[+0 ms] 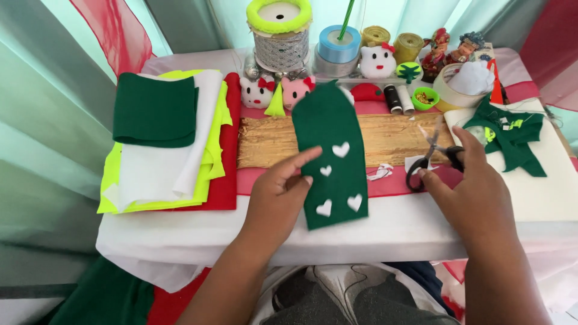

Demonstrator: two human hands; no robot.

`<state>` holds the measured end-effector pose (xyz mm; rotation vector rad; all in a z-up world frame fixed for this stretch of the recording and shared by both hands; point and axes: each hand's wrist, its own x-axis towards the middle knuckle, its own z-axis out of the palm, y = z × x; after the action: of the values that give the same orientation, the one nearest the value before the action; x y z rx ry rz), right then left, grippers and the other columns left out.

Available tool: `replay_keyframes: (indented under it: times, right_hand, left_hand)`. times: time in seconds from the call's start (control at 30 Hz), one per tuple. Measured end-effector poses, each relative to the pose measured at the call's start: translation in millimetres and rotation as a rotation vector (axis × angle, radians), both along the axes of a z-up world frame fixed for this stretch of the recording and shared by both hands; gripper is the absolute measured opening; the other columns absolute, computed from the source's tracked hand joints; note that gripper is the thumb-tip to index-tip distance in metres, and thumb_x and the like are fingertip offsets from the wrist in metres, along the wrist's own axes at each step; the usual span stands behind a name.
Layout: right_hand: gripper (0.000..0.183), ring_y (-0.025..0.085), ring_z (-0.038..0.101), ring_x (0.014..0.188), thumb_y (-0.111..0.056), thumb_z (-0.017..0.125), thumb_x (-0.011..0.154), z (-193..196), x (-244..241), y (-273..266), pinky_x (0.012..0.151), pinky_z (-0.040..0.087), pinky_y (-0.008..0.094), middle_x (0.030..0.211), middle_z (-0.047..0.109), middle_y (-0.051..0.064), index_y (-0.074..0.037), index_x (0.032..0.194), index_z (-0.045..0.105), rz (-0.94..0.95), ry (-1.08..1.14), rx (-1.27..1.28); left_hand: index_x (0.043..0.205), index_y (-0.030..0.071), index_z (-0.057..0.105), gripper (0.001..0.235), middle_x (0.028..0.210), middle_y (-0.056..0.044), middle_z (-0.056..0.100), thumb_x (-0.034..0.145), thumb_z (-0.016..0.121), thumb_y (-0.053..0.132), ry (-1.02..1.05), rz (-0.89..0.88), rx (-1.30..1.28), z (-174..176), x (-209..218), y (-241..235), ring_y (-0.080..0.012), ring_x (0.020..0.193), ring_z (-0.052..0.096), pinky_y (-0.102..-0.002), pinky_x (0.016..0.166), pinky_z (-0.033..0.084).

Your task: Cutting out small white felt hearts and placing them onto a green felt sleeve as decoration.

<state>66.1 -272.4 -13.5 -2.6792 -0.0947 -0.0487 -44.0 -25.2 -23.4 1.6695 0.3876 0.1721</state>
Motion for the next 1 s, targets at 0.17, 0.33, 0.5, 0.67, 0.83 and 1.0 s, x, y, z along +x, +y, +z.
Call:
replay_keyframes:
  times: [0.17,0.33,0.5,0.67,0.83,1.0]
  right_hand:
    - [0.056,0.038,0.063,0.118,-0.044,0.061,0.092,-19.4,5.4,-8.1,0.089,0.049,0.05,0.132,0.069,0.007,-0.025,0.145,0.062,-0.051,-0.061,-0.155]
    - [0.052,0.03,0.062,0.123,-0.05,0.049,0.1,-27.6,11.3,-10.0,0.088,0.053,0.047,0.134,0.068,0.003,-0.027,0.144,0.064,0.021,-0.047,-0.385]
    - [0.047,0.025,0.06,0.126,-0.051,0.045,0.103,-30.4,11.8,-9.0,0.085,0.056,0.047,0.134,0.066,-0.003,-0.031,0.14,0.066,0.032,-0.019,-0.394]
    - [0.048,0.031,0.056,0.129,-0.05,0.042,0.104,-34.4,11.8,-10.9,0.092,0.053,0.049,0.138,0.064,0.003,-0.032,0.14,0.066,0.061,-0.044,-0.43]
    - [0.031,0.037,0.059,0.106,-0.048,0.061,0.1,-52.7,8.7,-27.1,0.074,0.057,0.048,0.102,0.064,0.006,-0.041,0.126,0.076,0.168,-0.424,-0.504]
    - [0.03,0.033,0.058,0.092,-0.021,0.048,0.084,21.1,-89.2,-0.8,0.091,0.045,0.041,0.094,0.061,0.024,0.008,0.081,0.055,0.435,-0.318,0.956]
  left_hand:
    - [0.124,0.023,0.076,0.043,0.126,0.002,0.079,0.091,0.054,0.006,-0.068,0.024,0.075,-10.8,-6.1,3.5,-0.0107,0.116,0.071,-0.024,0.098,0.055]
    - [0.125,0.022,0.076,0.046,0.135,0.0,0.075,0.089,0.054,0.005,-0.07,0.141,0.021,-14.5,-5.8,7.8,-0.013,0.126,0.068,-0.026,0.109,0.053]
    - [0.12,0.018,0.079,0.038,0.129,-0.003,0.079,0.089,0.061,0.006,-0.033,0.393,-0.185,2.1,-8.8,11.9,-0.0119,0.122,0.07,-0.023,0.099,0.059]
    - [0.125,0.018,0.078,0.039,0.12,0.001,0.078,0.089,0.066,0.008,-0.008,0.385,-0.159,2.3,-9.6,10.5,-0.0067,0.104,0.066,-0.019,0.089,0.057]
    - [0.125,0.019,0.077,0.038,0.125,0.0,0.079,0.091,0.063,0.01,-0.06,0.357,-0.122,-2.9,-9.6,10.9,-0.009,0.114,0.069,-0.021,0.095,0.059]
    - [0.123,0.018,0.077,0.035,0.13,-0.002,0.078,0.092,0.06,0.015,-0.134,0.291,-0.016,-9.5,-8.6,12.0,-0.0135,0.124,0.068,-0.027,0.106,0.054]
